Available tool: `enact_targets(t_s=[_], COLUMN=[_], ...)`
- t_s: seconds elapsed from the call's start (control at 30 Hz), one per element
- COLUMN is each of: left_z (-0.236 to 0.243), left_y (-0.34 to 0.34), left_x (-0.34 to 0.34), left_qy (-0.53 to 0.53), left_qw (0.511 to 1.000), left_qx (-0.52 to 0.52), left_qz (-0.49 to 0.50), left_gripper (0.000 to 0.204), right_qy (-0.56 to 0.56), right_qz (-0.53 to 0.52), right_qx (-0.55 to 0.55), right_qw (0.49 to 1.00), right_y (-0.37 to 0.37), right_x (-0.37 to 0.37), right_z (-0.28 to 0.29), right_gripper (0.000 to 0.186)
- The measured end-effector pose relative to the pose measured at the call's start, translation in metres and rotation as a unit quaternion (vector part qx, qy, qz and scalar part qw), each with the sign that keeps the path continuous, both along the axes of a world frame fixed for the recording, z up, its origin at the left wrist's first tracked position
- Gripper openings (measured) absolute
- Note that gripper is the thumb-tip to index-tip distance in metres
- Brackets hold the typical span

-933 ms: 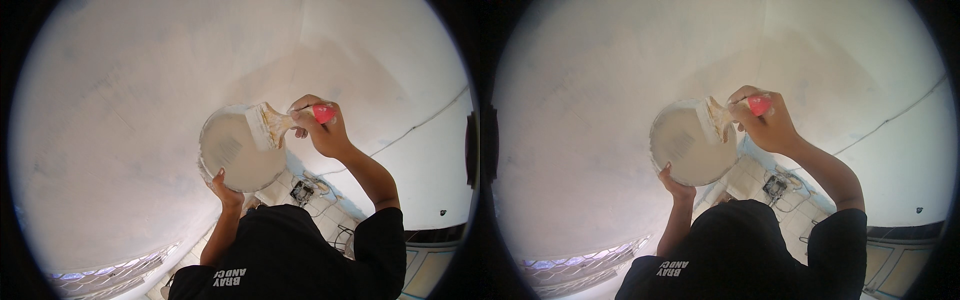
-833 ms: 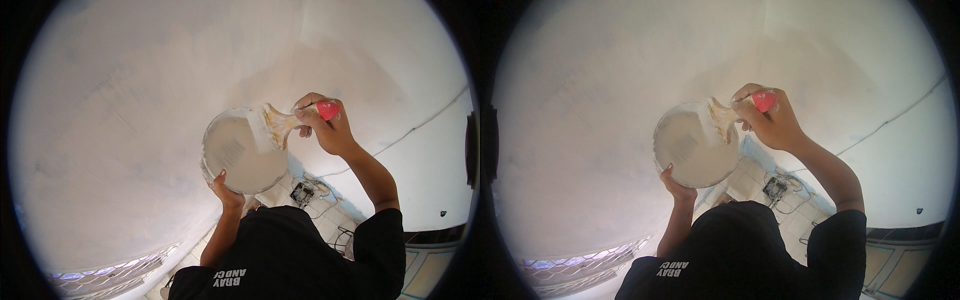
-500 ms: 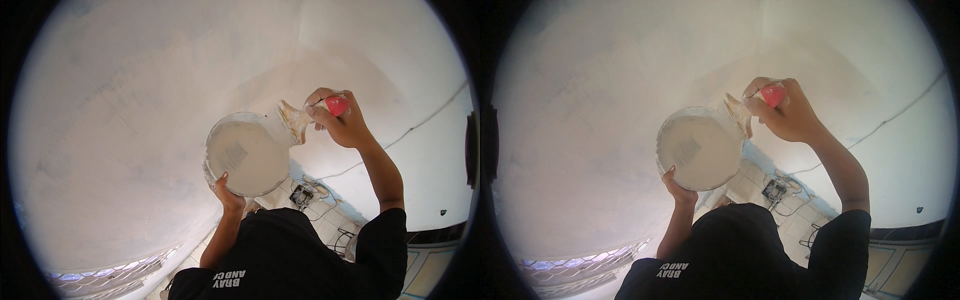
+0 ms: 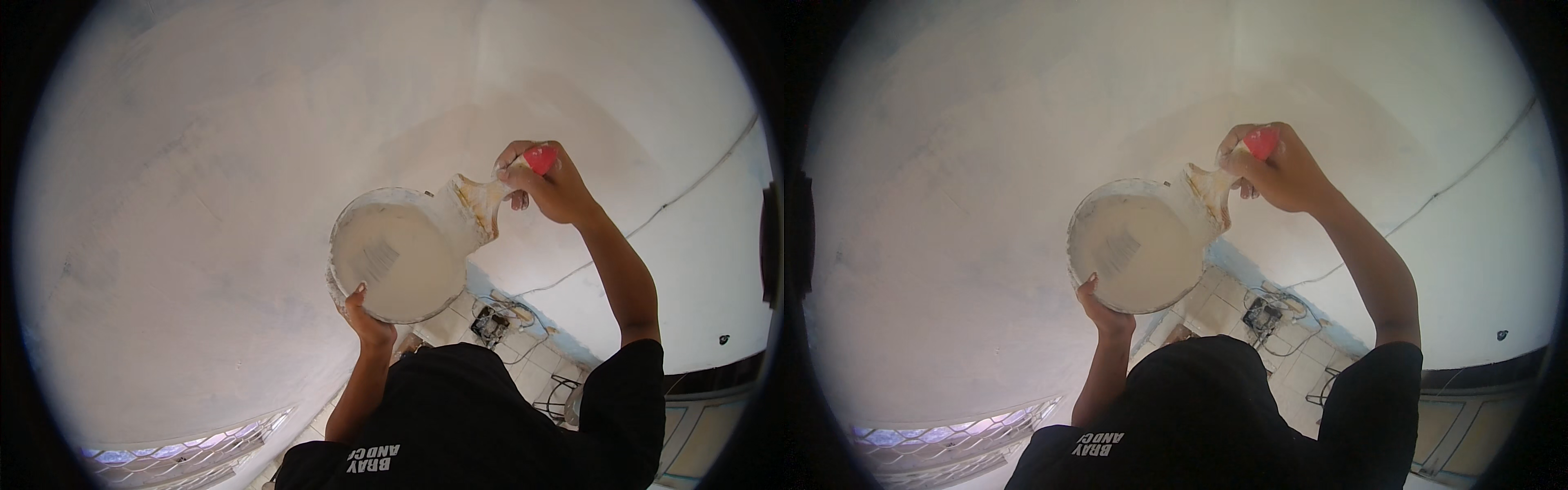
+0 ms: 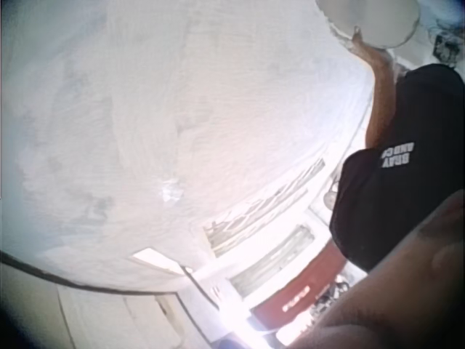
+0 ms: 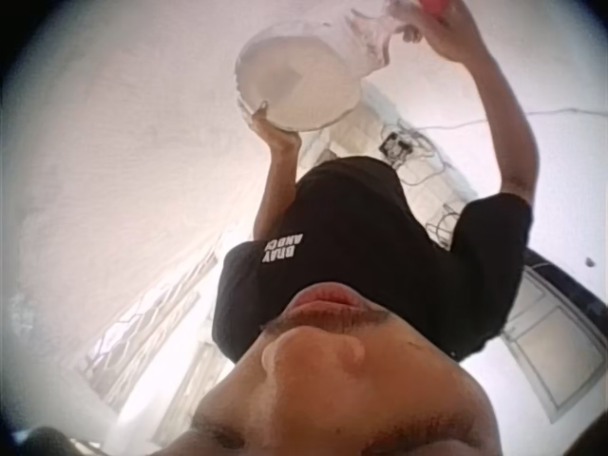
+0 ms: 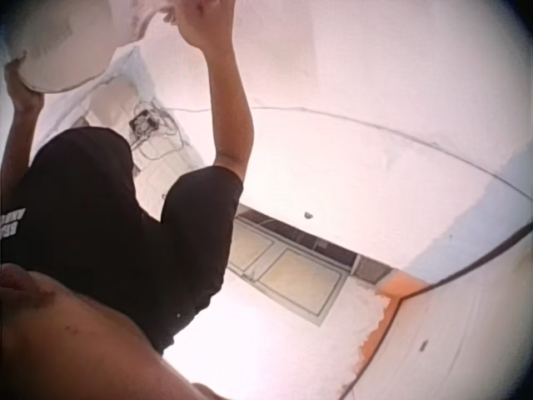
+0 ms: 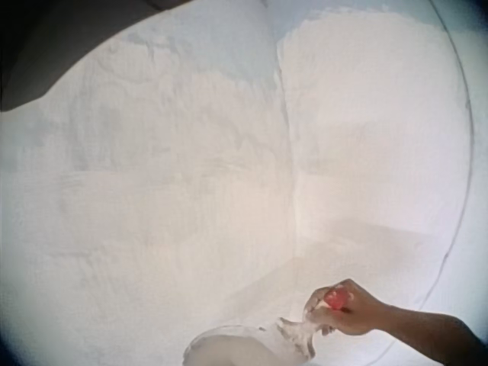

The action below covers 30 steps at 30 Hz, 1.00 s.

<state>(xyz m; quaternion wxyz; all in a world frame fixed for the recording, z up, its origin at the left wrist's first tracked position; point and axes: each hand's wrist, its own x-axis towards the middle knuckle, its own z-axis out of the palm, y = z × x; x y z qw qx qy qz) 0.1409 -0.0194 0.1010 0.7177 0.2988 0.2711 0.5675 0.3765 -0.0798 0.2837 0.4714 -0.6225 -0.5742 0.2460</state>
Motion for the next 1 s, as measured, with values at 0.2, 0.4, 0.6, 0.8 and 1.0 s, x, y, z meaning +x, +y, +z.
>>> enact_targets(t_s=[0.2, 0.4, 0.6, 0.8, 1.0], left_z=[-0.002, -0.001, -0.009, -0.011, -0.007], left_y=[0.002, 0.007, 0.011, 0.015, 0.017], left_x=[0.001, 0.005, 0.005, 0.003, 0.003], left_qy=[-0.007, -0.011, -0.022, -0.009, -0.022], left_qw=[1.000, 1.000, 0.999, 0.999, 0.999], left_qx=[-0.006, -0.024, -0.004, -0.013, -0.017], left_qz=[-0.006, -0.014, -0.027, -0.038, -0.037], left_gripper=[0.053, 0.053, 0.055, 0.059, 0.060], right_qy=[0.064, 0.059, 0.073, 0.168, 0.109], right_qz=[0.008, 0.022, -0.030, 0.013, -0.006], right_qx=[0.027, -0.008, 0.025, 0.034, 0.033], right_qw=[0.998, 0.998, 0.997, 0.985, 0.993], right_y=[0.005, 0.013, 0.010, 0.012, 0.013], right_x=[0.010, 0.026, 0.042, 0.021, 0.036], right_z=[0.002, -0.003, 0.002, -0.009, -0.011], right_gripper=[0.014, 0.014, 0.013, 0.013, 0.013])
